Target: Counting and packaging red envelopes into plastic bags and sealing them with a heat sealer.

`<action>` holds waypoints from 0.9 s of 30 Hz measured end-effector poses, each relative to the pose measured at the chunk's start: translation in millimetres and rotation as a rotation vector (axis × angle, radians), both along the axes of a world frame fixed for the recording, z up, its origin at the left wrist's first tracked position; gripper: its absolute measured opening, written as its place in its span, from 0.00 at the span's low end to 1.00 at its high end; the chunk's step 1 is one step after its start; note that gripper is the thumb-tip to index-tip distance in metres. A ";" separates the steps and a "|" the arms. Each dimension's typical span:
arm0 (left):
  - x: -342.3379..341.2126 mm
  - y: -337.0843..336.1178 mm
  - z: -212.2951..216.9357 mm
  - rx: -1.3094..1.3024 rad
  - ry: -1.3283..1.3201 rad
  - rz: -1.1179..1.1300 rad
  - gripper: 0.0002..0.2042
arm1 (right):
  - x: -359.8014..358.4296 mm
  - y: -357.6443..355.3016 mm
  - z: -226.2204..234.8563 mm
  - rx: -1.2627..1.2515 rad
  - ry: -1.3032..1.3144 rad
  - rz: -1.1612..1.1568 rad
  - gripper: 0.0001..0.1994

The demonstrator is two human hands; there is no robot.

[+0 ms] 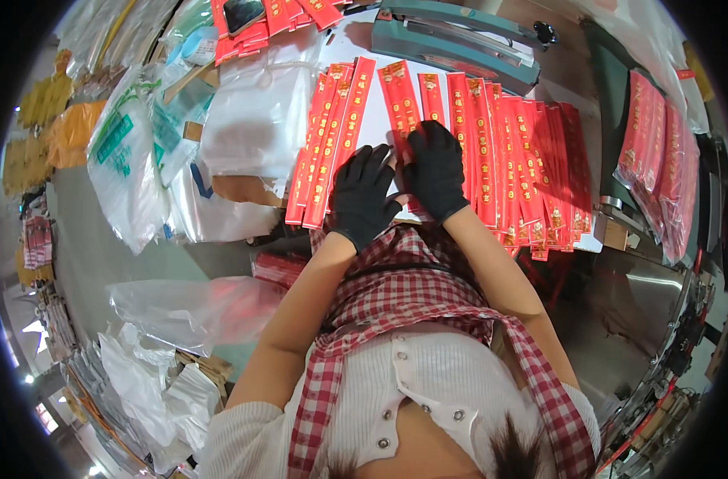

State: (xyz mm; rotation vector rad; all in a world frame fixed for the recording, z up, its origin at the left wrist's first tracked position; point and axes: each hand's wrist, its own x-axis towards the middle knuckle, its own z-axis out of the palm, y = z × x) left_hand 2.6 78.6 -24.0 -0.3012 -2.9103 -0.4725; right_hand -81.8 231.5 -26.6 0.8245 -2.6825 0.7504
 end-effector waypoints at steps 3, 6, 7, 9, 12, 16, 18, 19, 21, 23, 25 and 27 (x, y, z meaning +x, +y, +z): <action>-1.7 2.5 -2.1 0.042 0.034 0.009 0.33 | -2.6 2.9 2.8 -0.090 -0.071 -0.054 0.24; -4.1 6.3 0.2 0.077 0.059 0.025 0.32 | -6.8 3.0 0.2 -0.175 -0.200 -0.149 0.26; -5.2 7.7 1.6 0.042 0.049 0.021 0.32 | -9.8 4.0 1.1 -0.175 -0.200 -0.150 0.26; -5.6 7.6 2.6 0.006 0.038 0.019 0.31 | -15.0 8.0 7.1 -0.228 -0.347 -0.181 0.26; -4.7 6.8 2.6 -0.005 0.046 0.018 0.30 | -16.5 11.7 19.3 -0.098 -0.403 -0.225 0.27; -2.6 9.0 -2.3 0.078 0.016 0.089 0.29 | -9.5 14.0 12.6 0.075 -0.246 -0.195 0.27; -3.4 11.5 -2.1 0.153 0.026 0.108 0.29 | -5.0 15.3 14.9 0.114 -0.217 -0.131 0.25; -4.5 12.7 0.0 0.101 0.064 0.028 0.29 | -5.7 15.9 13.1 0.113 -0.218 -0.133 0.25; -7.1 11.7 3.6 0.015 0.079 -0.096 0.28 | -8.6 18.0 7.5 0.037 -0.149 -0.116 0.23; -7.4 12.0 2.1 -0.001 0.040 -0.081 0.27 | -8.5 19.9 4.7 0.080 -0.170 -0.111 0.24; -8.7 9.0 1.4 -0.019 0.003 -0.060 0.27 | -9.5 22.9 5.3 0.121 -0.190 -0.099 0.24; -11.2 4.9 2.2 0.047 -0.024 -0.084 0.26 | -10.4 32.8 8.6 0.237 -0.060 -0.177 0.23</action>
